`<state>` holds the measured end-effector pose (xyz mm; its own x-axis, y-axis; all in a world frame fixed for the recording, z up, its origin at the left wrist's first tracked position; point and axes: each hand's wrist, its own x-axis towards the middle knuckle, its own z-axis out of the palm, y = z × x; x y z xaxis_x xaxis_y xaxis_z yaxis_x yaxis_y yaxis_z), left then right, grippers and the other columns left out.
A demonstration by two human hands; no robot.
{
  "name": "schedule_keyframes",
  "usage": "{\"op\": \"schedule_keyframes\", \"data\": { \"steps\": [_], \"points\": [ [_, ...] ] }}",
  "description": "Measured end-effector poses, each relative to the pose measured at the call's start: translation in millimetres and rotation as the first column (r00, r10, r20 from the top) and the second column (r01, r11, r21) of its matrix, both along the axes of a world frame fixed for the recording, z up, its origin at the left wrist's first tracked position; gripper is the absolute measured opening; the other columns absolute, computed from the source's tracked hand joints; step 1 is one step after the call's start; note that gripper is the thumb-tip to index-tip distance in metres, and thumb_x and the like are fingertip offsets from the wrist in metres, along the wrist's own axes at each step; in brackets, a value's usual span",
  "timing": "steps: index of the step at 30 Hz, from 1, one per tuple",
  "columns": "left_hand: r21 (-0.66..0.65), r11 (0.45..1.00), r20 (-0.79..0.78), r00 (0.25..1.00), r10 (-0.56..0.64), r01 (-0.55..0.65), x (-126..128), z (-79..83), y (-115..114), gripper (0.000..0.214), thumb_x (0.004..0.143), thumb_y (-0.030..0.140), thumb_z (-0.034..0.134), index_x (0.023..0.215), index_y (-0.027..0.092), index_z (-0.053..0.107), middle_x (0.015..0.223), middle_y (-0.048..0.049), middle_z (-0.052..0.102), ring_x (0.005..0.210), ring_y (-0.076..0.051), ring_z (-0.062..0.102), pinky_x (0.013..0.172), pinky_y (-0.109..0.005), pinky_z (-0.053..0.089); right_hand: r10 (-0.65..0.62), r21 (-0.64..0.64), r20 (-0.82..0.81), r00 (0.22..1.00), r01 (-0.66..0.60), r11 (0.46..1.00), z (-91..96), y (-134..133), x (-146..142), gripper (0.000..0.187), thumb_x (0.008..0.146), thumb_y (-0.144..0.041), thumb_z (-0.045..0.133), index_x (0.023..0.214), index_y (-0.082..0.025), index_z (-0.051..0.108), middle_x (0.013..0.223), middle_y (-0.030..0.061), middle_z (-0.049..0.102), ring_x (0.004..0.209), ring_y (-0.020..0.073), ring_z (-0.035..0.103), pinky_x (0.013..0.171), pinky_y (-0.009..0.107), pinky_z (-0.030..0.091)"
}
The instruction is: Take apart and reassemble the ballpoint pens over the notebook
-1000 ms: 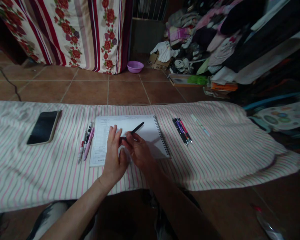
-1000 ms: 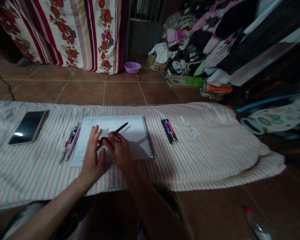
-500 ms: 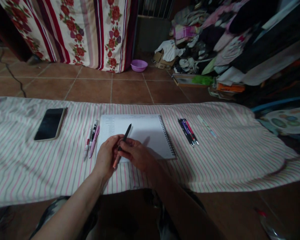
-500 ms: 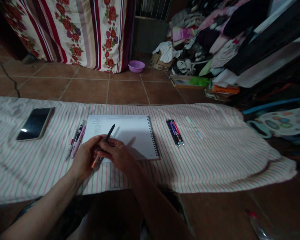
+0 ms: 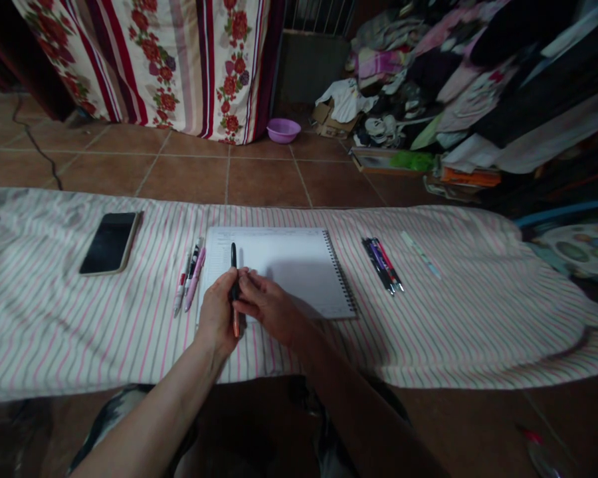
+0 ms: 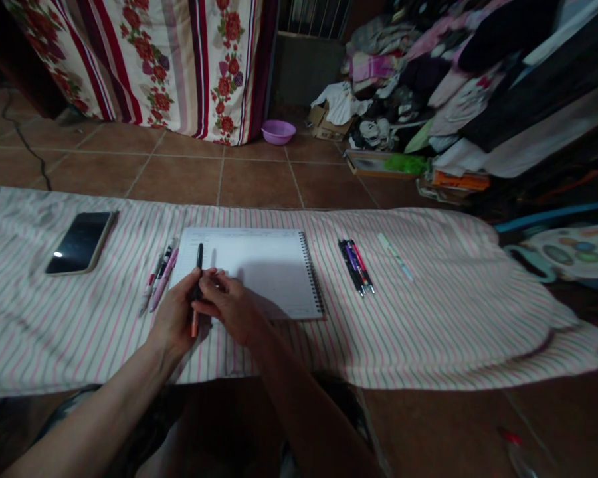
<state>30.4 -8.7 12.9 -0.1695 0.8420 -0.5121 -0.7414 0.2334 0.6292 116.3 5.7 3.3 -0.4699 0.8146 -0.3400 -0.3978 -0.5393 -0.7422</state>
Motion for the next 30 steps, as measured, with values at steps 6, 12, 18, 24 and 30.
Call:
{"op": "schedule_keyframes", "data": {
  "steps": [6, 12, 18, 24, 30],
  "points": [
    [-0.013, 0.996, 0.036, 0.995, 0.094, -0.093, -1, -2.0, 2, 0.017, 0.078, 0.024, 0.052, 0.071, 0.011, 0.060, 0.070, -0.0052, 0.064, 0.061, -0.012, 0.062, 0.058, -0.021, 0.050, -0.081, -0.052, -0.068, 0.994, 0.078, 0.996, 10.7, -8, -5, 0.017, 0.063, -0.023, 0.069, 0.078, -0.018, 0.064, 0.086, 0.0004, 0.059, 0.082, 0.0112, 0.059, 0.074, 0.021, 0.051],
    [-0.037, 0.975, -0.008, 0.976, 0.218, -0.218, 0, -2.6, 5, 0.018, 0.077, 0.026, 0.053, 0.066, 0.013, 0.058, 0.068, -0.0036, 0.065, 0.056, -0.010, 0.060, 0.055, -0.020, 0.048, -0.141, -0.033, -0.026, 0.990, 0.140, 0.990, 16.1, -16, -12, 0.014, 0.060, -0.018, 0.065, 0.074, -0.019, 0.068, 0.084, 0.0012, 0.065, 0.089, 0.0142, 0.060, 0.087, 0.026, 0.045],
    [-0.079, 0.970, 0.051, 0.971, 0.235, -0.230, 3, 4.3, 5, 0.020, 0.078, 0.024, 0.050, 0.063, 0.013, 0.057, 0.064, -0.0026, 0.063, 0.053, -0.009, 0.058, 0.052, -0.019, 0.046, -0.234, 0.001, 0.062, 0.970, 0.234, 0.972, 7.9, -22, -20, 0.011, 0.061, -0.019, 0.059, 0.069, -0.019, 0.067, 0.077, 0.0011, 0.065, 0.078, 0.0149, 0.059, 0.076, 0.027, 0.046],
    [-0.093, 0.963, 0.116, 0.958, 0.262, -0.252, 6, 6.9, 5, 0.014, 0.075, 0.019, 0.051, 0.064, 0.013, 0.056, 0.065, -0.0006, 0.062, 0.046, -0.007, 0.053, 0.047, -0.019, 0.043, -0.437, 0.011, 0.050, 0.898, 0.437, 0.900, 9.1, -33, -31, 0.009, 0.059, -0.015, 0.053, 0.063, -0.022, 0.057, 0.069, -0.0005, 0.058, 0.072, 0.0155, 0.055, 0.070, 0.028, 0.044],
    [-0.039, 0.958, 0.069, 0.955, 0.288, -0.286, 8, 4.9, 6, 0.013, 0.076, 0.022, 0.052, 0.071, 0.012, 0.058, 0.070, -0.0017, 0.062, 0.047, -0.006, 0.053, 0.046, -0.018, 0.043, -0.433, 0.037, -0.001, 0.901, 0.433, 0.901, 8.2, -33, -32, 0.021, 0.051, -0.009, 0.046, 0.065, -0.022, 0.053, 0.077, -0.0010, 0.059, 0.080, 0.0165, 0.054, 0.076, 0.028, 0.042]
  ]
}}
